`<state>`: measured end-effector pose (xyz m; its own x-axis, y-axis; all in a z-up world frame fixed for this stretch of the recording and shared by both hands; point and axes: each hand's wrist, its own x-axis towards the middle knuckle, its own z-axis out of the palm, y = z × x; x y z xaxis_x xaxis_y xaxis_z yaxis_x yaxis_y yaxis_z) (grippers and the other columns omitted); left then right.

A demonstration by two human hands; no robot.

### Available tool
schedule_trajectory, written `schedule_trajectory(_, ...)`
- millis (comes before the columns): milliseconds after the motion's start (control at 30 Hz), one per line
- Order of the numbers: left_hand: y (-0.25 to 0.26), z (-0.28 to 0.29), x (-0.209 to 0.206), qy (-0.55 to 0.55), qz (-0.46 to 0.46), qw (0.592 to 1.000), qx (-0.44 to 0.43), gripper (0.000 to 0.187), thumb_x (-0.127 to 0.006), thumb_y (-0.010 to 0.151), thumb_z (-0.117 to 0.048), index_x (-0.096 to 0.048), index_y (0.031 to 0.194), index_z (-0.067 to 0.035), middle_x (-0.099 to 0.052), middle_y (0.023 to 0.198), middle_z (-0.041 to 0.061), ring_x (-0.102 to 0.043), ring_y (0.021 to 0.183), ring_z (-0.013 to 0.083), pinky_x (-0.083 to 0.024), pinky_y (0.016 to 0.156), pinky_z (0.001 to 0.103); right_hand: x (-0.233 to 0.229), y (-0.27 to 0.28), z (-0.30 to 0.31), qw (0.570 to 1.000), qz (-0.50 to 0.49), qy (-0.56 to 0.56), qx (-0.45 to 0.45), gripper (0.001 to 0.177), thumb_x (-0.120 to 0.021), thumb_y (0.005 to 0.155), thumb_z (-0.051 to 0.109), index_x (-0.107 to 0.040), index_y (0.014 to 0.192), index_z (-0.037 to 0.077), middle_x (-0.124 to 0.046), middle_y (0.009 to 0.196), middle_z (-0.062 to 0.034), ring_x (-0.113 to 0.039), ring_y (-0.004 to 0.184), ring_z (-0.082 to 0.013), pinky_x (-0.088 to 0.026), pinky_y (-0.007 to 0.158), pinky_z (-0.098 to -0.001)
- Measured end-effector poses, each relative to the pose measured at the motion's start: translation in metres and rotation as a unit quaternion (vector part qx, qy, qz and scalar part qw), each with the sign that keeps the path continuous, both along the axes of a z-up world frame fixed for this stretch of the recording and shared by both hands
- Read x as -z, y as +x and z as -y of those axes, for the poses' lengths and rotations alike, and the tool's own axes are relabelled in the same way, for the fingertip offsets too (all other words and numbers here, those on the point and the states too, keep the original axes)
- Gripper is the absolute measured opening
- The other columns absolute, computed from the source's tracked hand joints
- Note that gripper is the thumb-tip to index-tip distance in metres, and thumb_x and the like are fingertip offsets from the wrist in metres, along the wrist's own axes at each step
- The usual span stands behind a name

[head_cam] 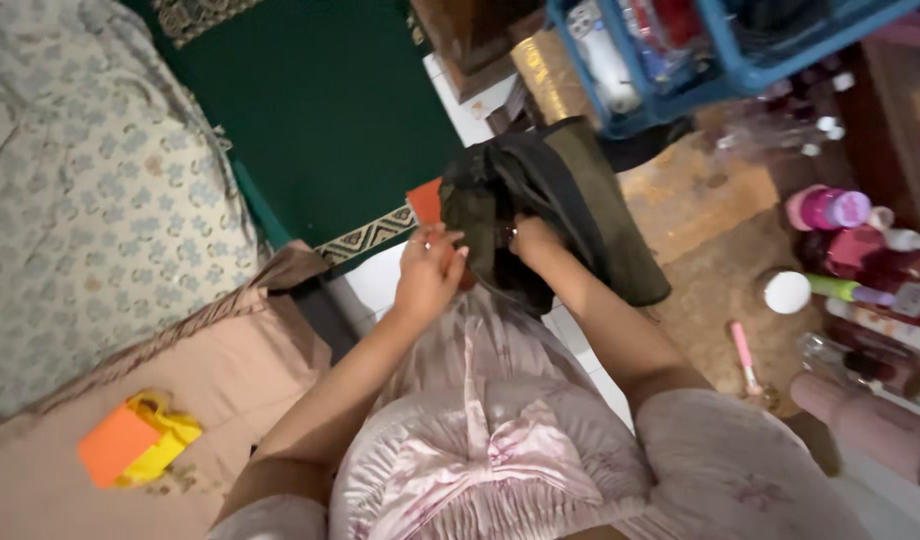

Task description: The person sits at a vanity table and packs a green pouch, placing cosmetic bottles, jars, a compact and other toiletry items from the table into the pouch one at a time, opening the pouch and arranging items inside.

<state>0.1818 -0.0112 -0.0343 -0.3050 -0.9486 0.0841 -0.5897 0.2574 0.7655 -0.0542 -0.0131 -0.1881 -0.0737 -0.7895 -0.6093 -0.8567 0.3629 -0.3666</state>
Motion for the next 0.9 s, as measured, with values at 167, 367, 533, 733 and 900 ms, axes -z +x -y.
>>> schedule_trajectory(167, -0.028, 0.030, -0.002, -0.003, -0.094, 0.992, 0.081, 0.026, -0.067, 0.103, -0.023, -0.070, 0.123, -0.006, -0.070, 0.121, 0.017, -0.067, 0.113, 0.0364, -0.053, 0.098, 0.043, -0.159, -0.034, -0.017, 0.965, 0.167, -0.176, -0.099, 0.037, -0.077, 0.079, 0.016, -0.066, 0.112, 0.004, -0.070, 0.105, -0.0181, -0.067, 0.101, -0.0399, -0.053, 0.089, -0.0458)
schedule_trajectory(367, -0.074, 0.034, -0.013, 0.656, -0.286, 0.659, 0.232, 0.066, -0.039, 0.097, -0.063, -0.056, 0.142, -0.018, -0.075, 0.112, 0.008, -0.074, 0.096, 0.0227, -0.059, 0.082, 0.038, -0.269, -0.067, -0.022, 0.893, 0.335, -0.231, -0.191, 0.041, -0.079, 0.080, 0.015, -0.068, 0.119, 0.006, -0.070, 0.111, -0.0076, -0.065, 0.105, -0.0246, -0.051, 0.091, -0.0360)
schedule_trajectory(533, -0.097, 0.013, -0.048, 0.638, -0.419, 0.596, 0.250, 0.079, -0.033, 0.104, -0.073, -0.055, 0.143, -0.008, -0.073, 0.099, 0.013, -0.074, 0.077, 0.0279, -0.061, 0.064, 0.040, -0.268, -0.076, -0.050, 0.853, 0.425, -0.286, 0.099, 0.035, -0.064, 0.104, 0.016, -0.064, 0.138, 0.008, -0.058, 0.100, -0.0013, -0.053, 0.090, -0.0128, -0.045, 0.083, -0.0286)
schedule_trajectory(733, -0.124, 0.007, -0.081, 0.623, -0.489, 0.601, 0.108, 0.077, -0.031, 0.095, -0.071, -0.056, 0.135, -0.010, -0.069, 0.102, 0.009, -0.079, 0.092, 0.0316, -0.065, 0.076, 0.042, -0.275, -0.088, -0.070, 0.724, 0.490, -0.440, 0.205, 0.049, -0.058, 0.098, -0.006, -0.044, 0.144, 0.005, -0.051, 0.138, -0.0060, -0.058, 0.116, -0.0137, -0.049, 0.102, -0.0287)
schedule_trajectory(900, -0.137, 0.000, -0.081, 0.591, -0.496, 0.610, 0.181, 0.075, -0.033, 0.101, -0.073, -0.059, 0.128, -0.007, -0.068, 0.099, 0.009, -0.071, 0.078, 0.0266, -0.061, 0.064, 0.038, -0.301, -0.074, -0.093, 0.716, 0.426, -0.514, 0.203, 0.041, -0.067, 0.097, -0.006, -0.047, 0.131, 0.005, -0.060, 0.123, -0.0093, -0.066, 0.111, -0.0188, -0.054, 0.095, -0.0329)
